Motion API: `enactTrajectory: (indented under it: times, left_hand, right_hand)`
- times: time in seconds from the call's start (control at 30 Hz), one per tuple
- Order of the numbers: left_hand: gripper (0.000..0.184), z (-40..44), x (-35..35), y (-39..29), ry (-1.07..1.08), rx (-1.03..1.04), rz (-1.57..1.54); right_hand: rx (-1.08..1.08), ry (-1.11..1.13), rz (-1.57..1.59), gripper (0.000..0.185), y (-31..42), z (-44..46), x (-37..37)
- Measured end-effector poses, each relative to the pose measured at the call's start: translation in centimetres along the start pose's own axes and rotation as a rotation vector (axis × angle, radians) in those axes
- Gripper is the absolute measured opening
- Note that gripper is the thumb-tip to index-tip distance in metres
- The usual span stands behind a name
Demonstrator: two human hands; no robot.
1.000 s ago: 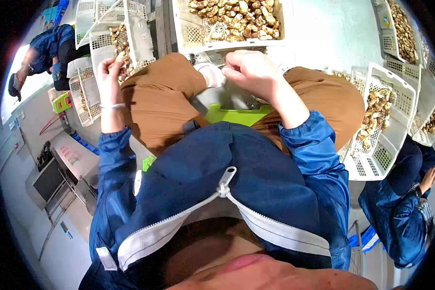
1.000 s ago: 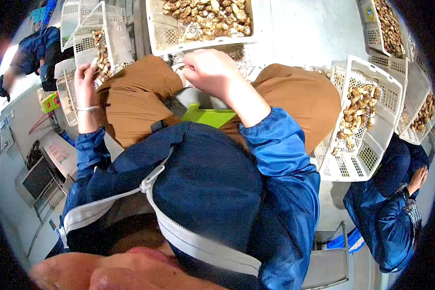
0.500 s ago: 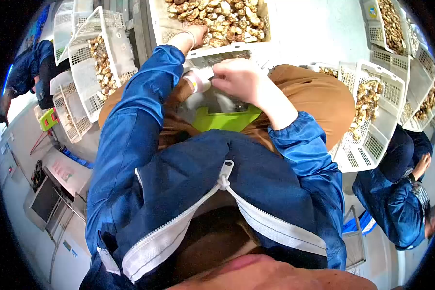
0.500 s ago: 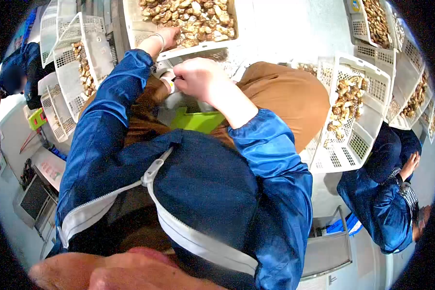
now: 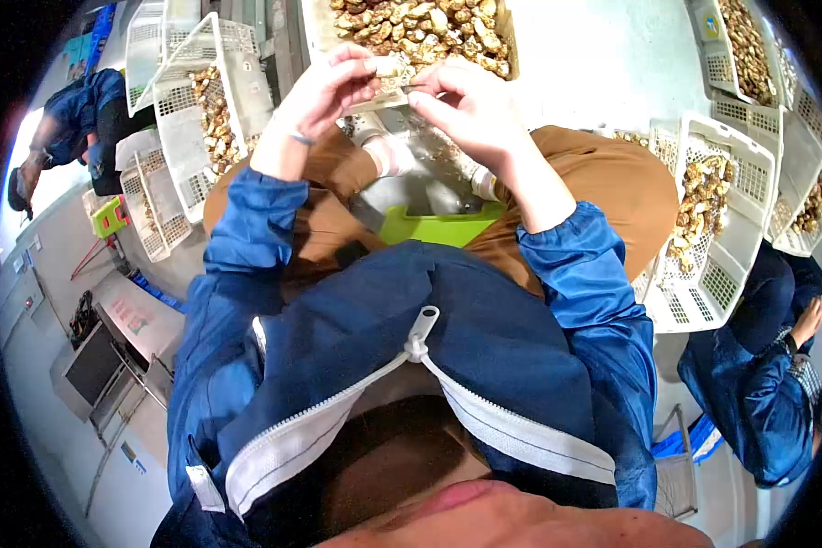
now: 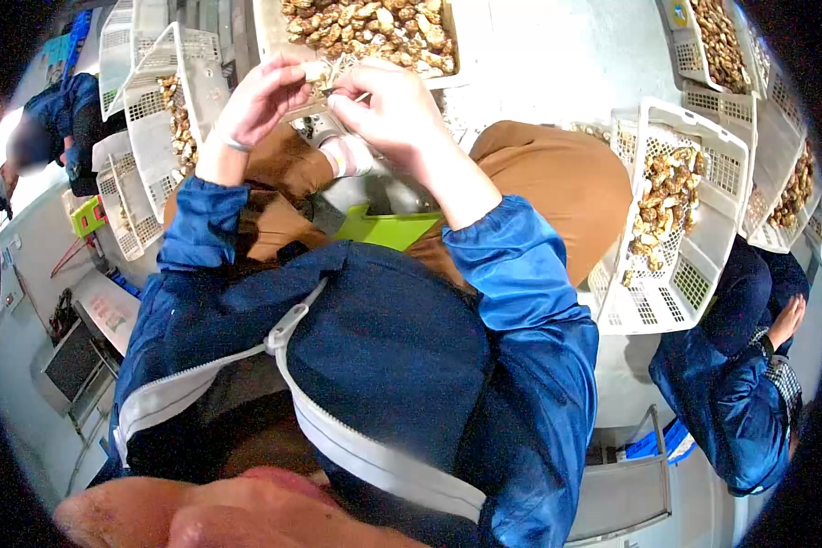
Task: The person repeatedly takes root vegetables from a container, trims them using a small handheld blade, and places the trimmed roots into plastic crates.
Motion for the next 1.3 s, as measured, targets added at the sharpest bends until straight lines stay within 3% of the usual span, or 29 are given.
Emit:
enactTrajectory:
  times: [0.03, 0.17, 0.3, 0.43, 0.53, 0.57, 0.67, 0.7, 0.8, 0.9, 0.97, 1.07, 1.13, 1.23, 1.3]
  left_hand:
    - [0.017, -1.9, 1.1, -0.6, 0.108, 0.059, 0.006]
    - [0.015, -7.5, 4.6, -0.8, -0.040, 0.218, -0.099]
    - [0.037, -9.8, 7.2, -1.3, -0.147, 0.284, -0.023]
    - [0.040, -10.7, 8.1, -1.5, -0.132, 0.222, 0.000]
    - [0.039, -10.1, 8.2, -1.2, -0.174, 0.295, 0.139]
    - [0.040, -10.0, 8.3, -1.4, -0.237, 0.306, 0.356]
    - [0.036, -10.4, 9.6, -1.9, -0.261, 0.399, 0.525]
    - [0.037, -10.2, 10.1, -2.2, -0.169, 0.447, 0.396]
    - [0.036, -10.3, 9.8, -2.1, -0.209, 0.476, 0.617]
    - [0.036, -10.3, 9.9, -2.7, -0.162, 0.711, 0.990]
    - [0.035, -10.5, 9.8, -2.6, -0.173, 0.532, 0.620]
    - [0.032, -10.3, 8.9, -2.1, -0.181, 0.335, 0.192]
    - [0.032, -10.3, 9.2, -2.1, -0.166, 0.234, -0.024]
    - [0.032, -10.3, 9.0, -1.5, -0.213, 0.309, 0.296]
    - [0.032, -10.7, 9.2, -1.6, -0.160, 0.359, 0.326]
  right_hand:
    - [-0.022, -0.014, 0.055, 0.017, 0.1, -0.2, 0.3]
    - [-0.216, 0.005, 0.086, 0.014, 1.6, -1.0, 1.0]
    - [-0.337, 0.000, -0.027, 0.015, 3.6, -1.7, 0.7]
    - [0.046, 0.041, 0.297, 0.012, 2.7, -2.2, 0.5]
    - [-0.069, 0.042, 0.388, 0.013, 3.3, -2.2, 0.4]
    - [-0.139, 0.029, 0.253, 0.014, 3.5, -2.4, 0.1]
    - [0.091, 0.052, 0.292, 0.014, 4.0, -2.4, -0.8]
    - [0.075, 0.082, 0.428, 0.014, 3.4, -1.6, -0.8]
    - [0.026, 0.089, 0.506, 0.016, 3.4, -1.9, -0.6]
    - [0.068, 0.136, 0.502, 0.012, 3.0, -1.8, -0.6]
    - [0.234, 0.141, 0.666, 0.012, 2.1, -1.8, -0.6]
    - [0.247, 0.147, 0.752, 0.011, 2.3, -1.8, -0.1]
    - [0.037, 0.124, 0.490, 0.012, 3.1, -1.6, 0.0]
    - [-0.097, 0.092, 0.378, 0.013, 2.7, -1.7, 0.4]
    - [0.102, 0.138, 0.545, 0.011, 2.3, -1.6, -0.1]
Point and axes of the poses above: each hand's wrist, its own z-axis towards the middle knuckle, its own x-axis out of the palm, y = z × x, the point moved 3 cm from there along z, towards the middle knuckle, and after that the axes turned 4 degrees about y, right-handed, at the moved point
